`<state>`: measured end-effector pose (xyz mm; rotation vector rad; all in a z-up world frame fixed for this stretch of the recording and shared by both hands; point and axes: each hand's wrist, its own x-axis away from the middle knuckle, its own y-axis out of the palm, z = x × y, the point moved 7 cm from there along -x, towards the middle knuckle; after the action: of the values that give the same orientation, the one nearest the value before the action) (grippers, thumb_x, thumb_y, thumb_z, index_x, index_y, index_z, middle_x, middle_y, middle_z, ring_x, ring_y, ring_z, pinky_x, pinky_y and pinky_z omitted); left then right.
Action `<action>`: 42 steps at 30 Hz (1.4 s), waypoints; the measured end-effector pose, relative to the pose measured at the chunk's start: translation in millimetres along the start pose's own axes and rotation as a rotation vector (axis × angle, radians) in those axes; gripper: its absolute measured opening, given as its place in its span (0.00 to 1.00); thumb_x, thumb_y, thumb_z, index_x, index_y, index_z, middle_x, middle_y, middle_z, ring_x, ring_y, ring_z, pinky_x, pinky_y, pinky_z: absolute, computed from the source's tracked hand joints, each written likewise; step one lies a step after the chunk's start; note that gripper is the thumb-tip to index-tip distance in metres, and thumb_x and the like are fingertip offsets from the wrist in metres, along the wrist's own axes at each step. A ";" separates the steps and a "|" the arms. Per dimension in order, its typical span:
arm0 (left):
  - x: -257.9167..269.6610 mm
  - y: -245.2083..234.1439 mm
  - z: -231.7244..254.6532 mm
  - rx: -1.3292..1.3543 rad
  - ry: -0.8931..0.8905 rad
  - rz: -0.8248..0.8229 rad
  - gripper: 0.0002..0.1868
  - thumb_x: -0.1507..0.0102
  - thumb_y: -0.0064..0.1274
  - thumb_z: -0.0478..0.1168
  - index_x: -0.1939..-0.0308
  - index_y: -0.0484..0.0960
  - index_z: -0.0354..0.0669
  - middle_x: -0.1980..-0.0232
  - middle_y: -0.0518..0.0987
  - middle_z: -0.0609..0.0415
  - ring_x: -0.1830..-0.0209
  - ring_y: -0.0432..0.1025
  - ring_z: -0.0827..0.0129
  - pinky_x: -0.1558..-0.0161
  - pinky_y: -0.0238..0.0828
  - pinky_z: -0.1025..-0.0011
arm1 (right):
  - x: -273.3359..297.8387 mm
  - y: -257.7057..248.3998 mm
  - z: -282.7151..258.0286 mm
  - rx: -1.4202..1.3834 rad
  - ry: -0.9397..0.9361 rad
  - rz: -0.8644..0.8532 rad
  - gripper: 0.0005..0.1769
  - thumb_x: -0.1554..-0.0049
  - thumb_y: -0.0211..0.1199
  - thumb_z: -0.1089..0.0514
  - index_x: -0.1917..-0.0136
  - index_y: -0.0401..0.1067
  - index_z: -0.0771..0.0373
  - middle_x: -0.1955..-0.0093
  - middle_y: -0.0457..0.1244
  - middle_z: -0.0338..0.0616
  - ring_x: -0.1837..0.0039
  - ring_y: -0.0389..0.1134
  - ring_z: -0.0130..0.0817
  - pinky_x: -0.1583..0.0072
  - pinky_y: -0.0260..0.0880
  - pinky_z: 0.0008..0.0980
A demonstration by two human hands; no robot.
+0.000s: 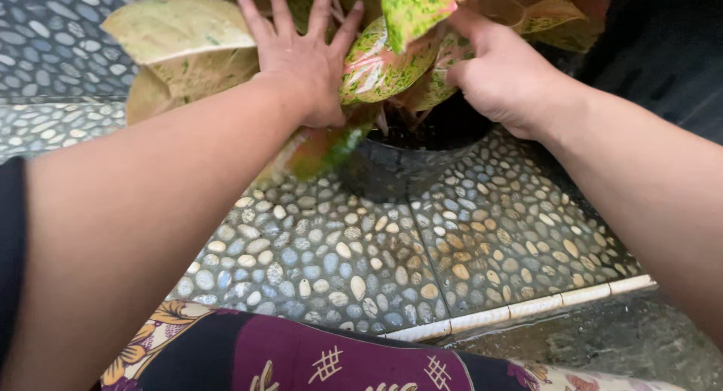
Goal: The person fills a bowl with water from a bucket, pours the water over potted plants, and touches the plant leaves by hand.
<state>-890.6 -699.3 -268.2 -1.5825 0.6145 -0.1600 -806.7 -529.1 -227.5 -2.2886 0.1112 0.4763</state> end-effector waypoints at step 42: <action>100.1 -55.7 88.8 0.307 -0.186 -0.901 0.73 0.45 0.53 0.79 0.20 0.21 0.49 0.20 0.13 0.35 0.17 0.21 0.36 0.22 0.31 0.38 | 174.7 -130.6 -6.1 -0.228 0.994 -0.012 0.35 0.41 0.50 0.66 0.22 0.56 0.48 0.22 0.58 0.39 0.41 0.73 0.37 0.46 0.75 0.35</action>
<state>-749.8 -669.0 -251.8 -1.4483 -0.2959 -0.7305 -613.7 -431.3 -199.0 -2.5353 0.5478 -0.7244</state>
